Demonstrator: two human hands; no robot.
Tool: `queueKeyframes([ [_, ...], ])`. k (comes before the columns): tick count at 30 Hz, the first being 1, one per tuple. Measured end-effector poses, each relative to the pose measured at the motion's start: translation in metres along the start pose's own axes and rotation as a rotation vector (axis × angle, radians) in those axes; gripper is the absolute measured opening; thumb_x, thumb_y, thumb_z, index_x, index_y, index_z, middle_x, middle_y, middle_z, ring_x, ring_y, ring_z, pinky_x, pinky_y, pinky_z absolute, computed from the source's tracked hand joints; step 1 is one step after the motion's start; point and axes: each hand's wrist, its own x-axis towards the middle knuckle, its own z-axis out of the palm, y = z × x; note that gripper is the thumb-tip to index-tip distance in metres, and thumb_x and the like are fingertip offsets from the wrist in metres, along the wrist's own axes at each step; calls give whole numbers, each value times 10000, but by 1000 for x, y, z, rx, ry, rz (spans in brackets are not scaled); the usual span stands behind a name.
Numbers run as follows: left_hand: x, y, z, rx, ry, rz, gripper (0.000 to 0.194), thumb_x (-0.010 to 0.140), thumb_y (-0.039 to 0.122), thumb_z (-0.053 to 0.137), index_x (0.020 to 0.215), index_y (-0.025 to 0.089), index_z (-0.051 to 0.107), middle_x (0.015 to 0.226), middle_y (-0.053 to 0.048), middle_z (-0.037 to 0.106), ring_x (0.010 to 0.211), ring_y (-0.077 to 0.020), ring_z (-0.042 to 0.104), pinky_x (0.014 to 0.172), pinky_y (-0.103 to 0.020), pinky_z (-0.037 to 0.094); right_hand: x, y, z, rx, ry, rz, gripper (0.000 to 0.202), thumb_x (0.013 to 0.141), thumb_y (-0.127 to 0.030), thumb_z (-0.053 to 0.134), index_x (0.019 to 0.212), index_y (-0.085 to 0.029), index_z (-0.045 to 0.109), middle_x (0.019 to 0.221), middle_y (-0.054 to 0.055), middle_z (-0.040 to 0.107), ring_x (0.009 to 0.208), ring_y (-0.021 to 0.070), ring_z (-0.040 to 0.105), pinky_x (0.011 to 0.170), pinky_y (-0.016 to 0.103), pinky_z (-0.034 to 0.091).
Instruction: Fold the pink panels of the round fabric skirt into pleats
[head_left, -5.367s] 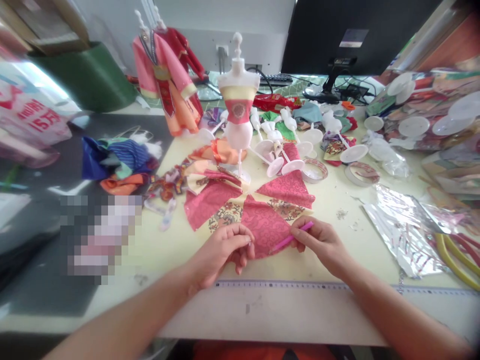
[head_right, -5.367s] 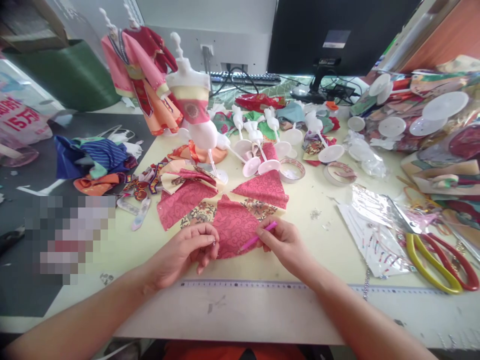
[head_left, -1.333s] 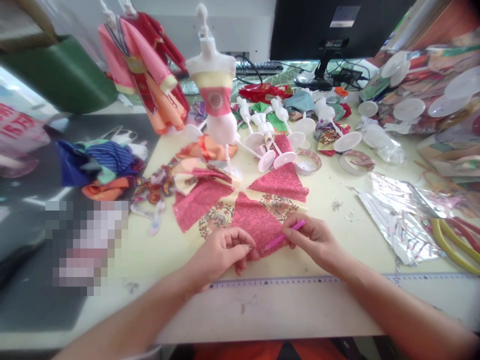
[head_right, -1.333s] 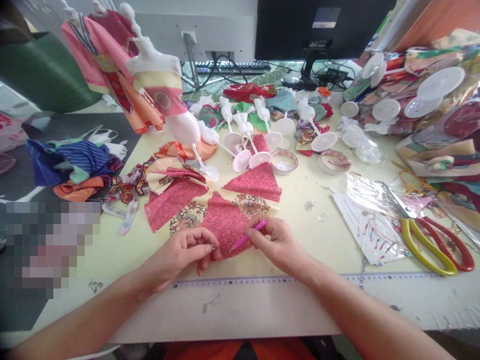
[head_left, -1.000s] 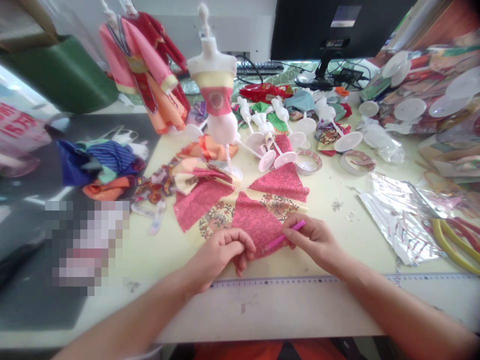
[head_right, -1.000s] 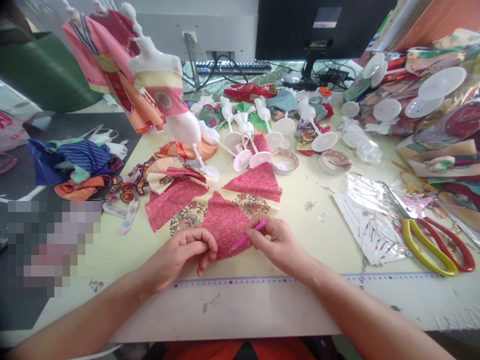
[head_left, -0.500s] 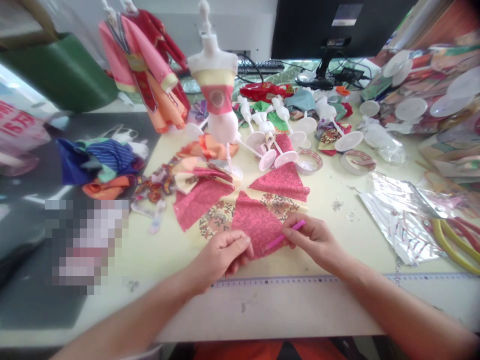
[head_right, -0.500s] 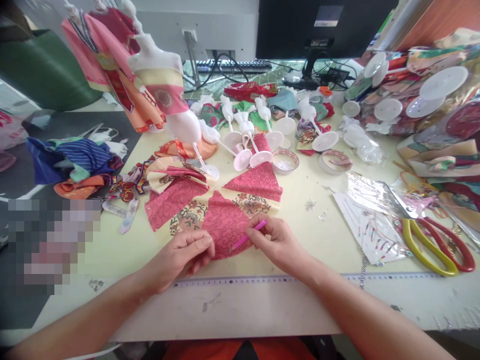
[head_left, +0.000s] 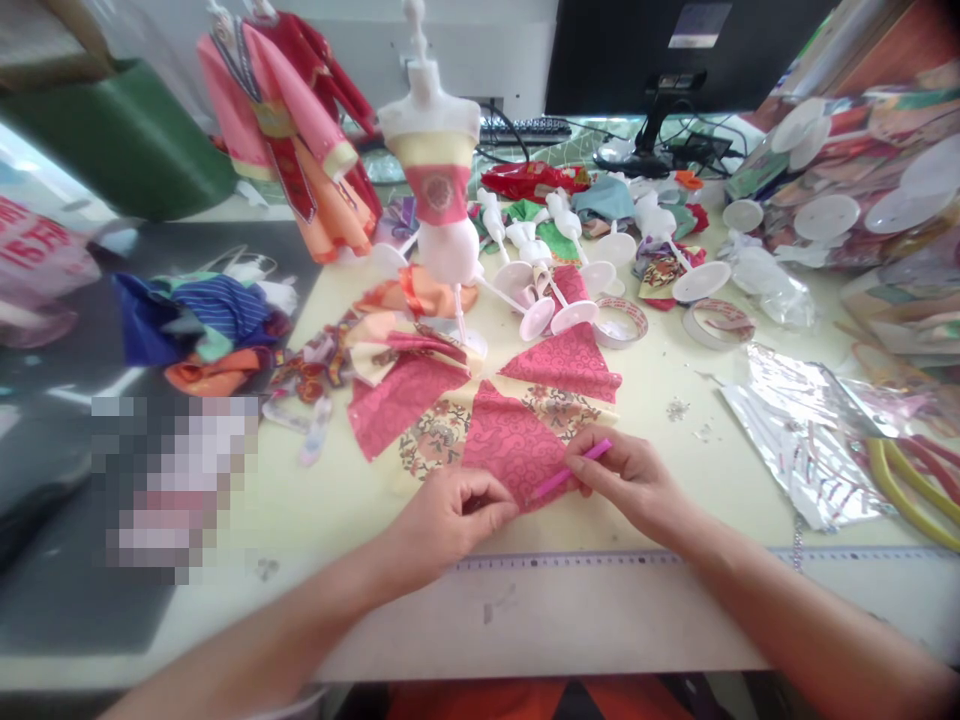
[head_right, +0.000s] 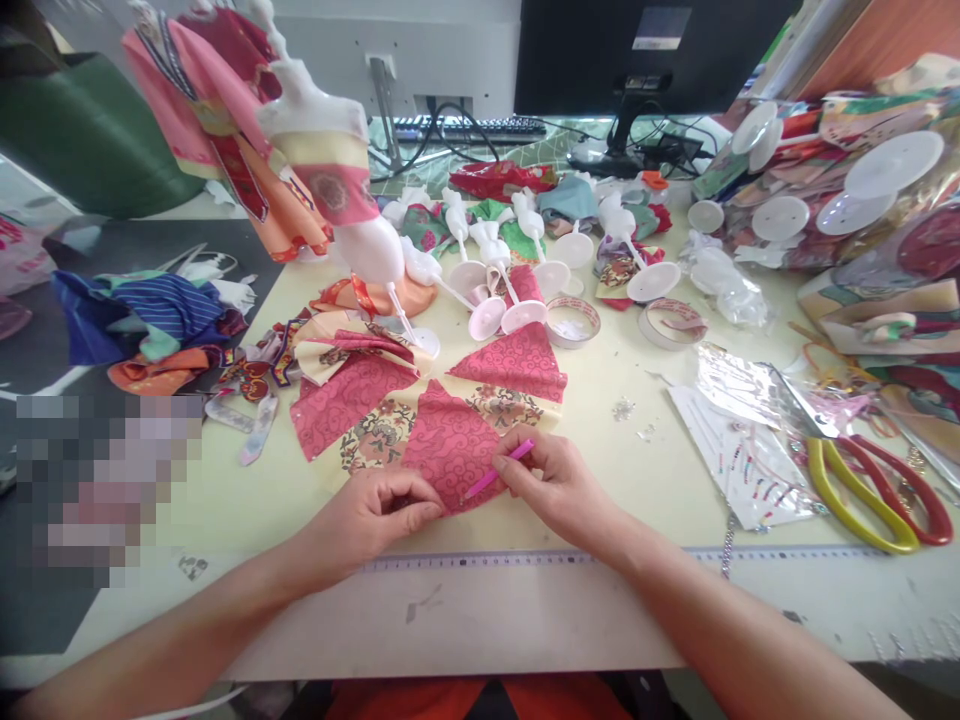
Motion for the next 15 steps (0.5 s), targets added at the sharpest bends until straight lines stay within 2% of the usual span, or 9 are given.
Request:
queueKeyframes([
  [8,-6,-5,5,337,-59,194,191,895,238,488,931,203,672,879,8,695,804,-120,622,720,-205,439,-1,2,0,10,-4,8,181,883,-287,516,753,-166,551,668,5,542,609,127,505,554,240,411],
  [15,-9,-15,9,544,-26,329,234,930,265,430,993,200,645,892,-13,702,786,-146,647,702,-243,457,-1,5,-1,23,-10,6,183,885,-288,512,754,-166,549,663,5,547,609,128,507,553,239,416],
])
